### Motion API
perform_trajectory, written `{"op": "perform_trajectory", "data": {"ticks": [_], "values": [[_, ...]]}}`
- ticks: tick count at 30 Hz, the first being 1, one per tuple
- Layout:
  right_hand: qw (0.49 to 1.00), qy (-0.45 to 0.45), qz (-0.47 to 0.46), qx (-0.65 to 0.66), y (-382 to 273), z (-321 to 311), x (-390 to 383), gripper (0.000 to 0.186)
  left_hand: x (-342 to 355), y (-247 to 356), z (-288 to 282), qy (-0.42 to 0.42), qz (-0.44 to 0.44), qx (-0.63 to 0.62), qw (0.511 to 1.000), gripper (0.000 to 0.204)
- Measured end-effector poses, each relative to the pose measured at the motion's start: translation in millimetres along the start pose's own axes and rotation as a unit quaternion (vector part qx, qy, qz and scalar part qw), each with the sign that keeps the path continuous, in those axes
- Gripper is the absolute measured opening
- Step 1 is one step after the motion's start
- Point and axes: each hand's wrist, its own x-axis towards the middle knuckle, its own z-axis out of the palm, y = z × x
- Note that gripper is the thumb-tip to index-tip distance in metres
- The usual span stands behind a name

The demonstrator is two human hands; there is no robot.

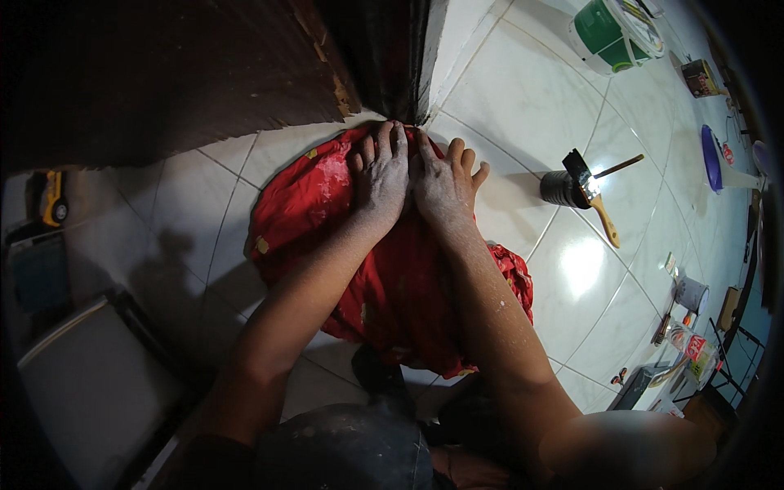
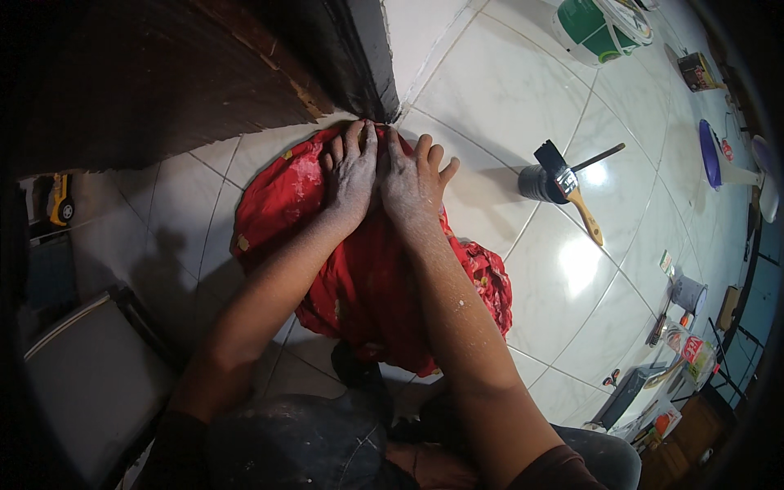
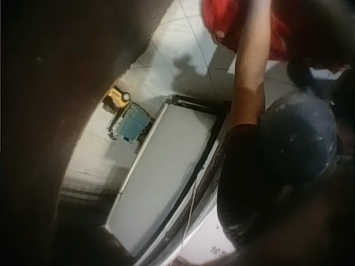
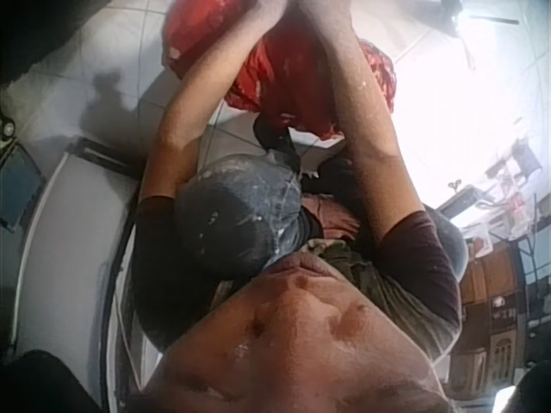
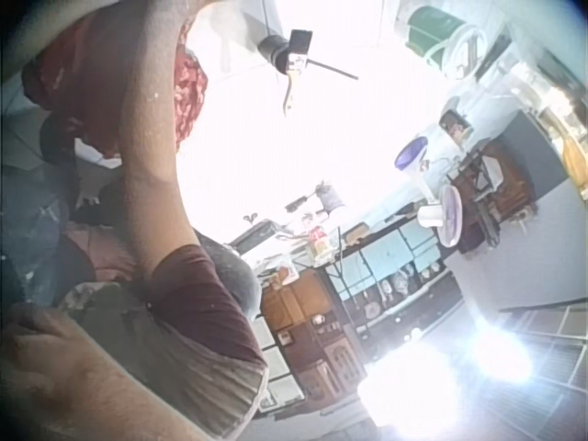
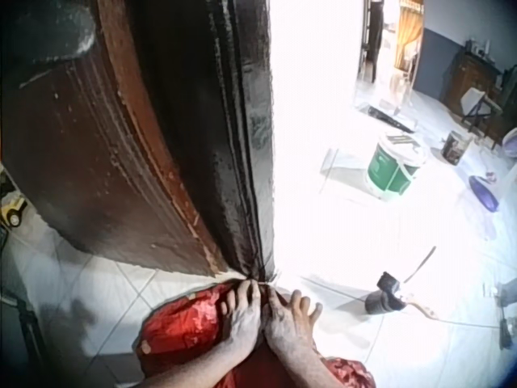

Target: The person paints the lower edge and side of a wooden door frame with black paint using a brush. They dip the brush into a small container, apply paint along the frame, and wipe excess paint with a red cloth.

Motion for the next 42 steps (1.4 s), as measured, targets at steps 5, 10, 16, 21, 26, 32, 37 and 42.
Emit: {"op": "perform_trajectory", "data": {"ticks": [5, 10, 16, 21, 26, 32, 37, 42], "values": [[1.0, -0.003, 0.005, -0.007, 5, -1, 2, 0.055, 2, 6, -4, 0.0, 0.012, 0.002, 1.0, 0.062], [1.0, -0.009, 0.009, 0.002, 9, -5, 1, 0.055, 1, 11, -1, 0.021, 0.021, 0.006, 1.0, 0.06], [1.0, -0.008, 0.002, 0.005, 16, -7, -1, 0.054, 1, 17, 3, 0.008, 0.01, -0.022, 1.0, 0.064], [1.0, 0.008, 0.002, 0.011, 21, -4, -5, 0.054, -1, 22, 1, -0.004, 0.01, -0.037, 0.999, 0.061], [0.998, 0.012, 0.023, 0.052, 21, -8, -12, 0.052, -2, 25, 0, -0.013, 0.007, -0.038, 0.999, 0.063], [0.993, 0.036, 0.056, 0.096, 18, -6, -19, 0.051, -1, 26, -1, -0.022, 0.01, -0.06, 0.998, 0.067], [0.977, 0.106, 0.019, 0.184, 26, 1, -25, 0.041, 0, 27, 0, -0.019, 0.027, -0.113, 0.993, 0.066], [0.943, 0.196, 0.027, 0.267, 22, -8, -40, 0.03, -34, 14, 12, 0.118, 0.054, -0.33, 0.935, 0.039]]}}
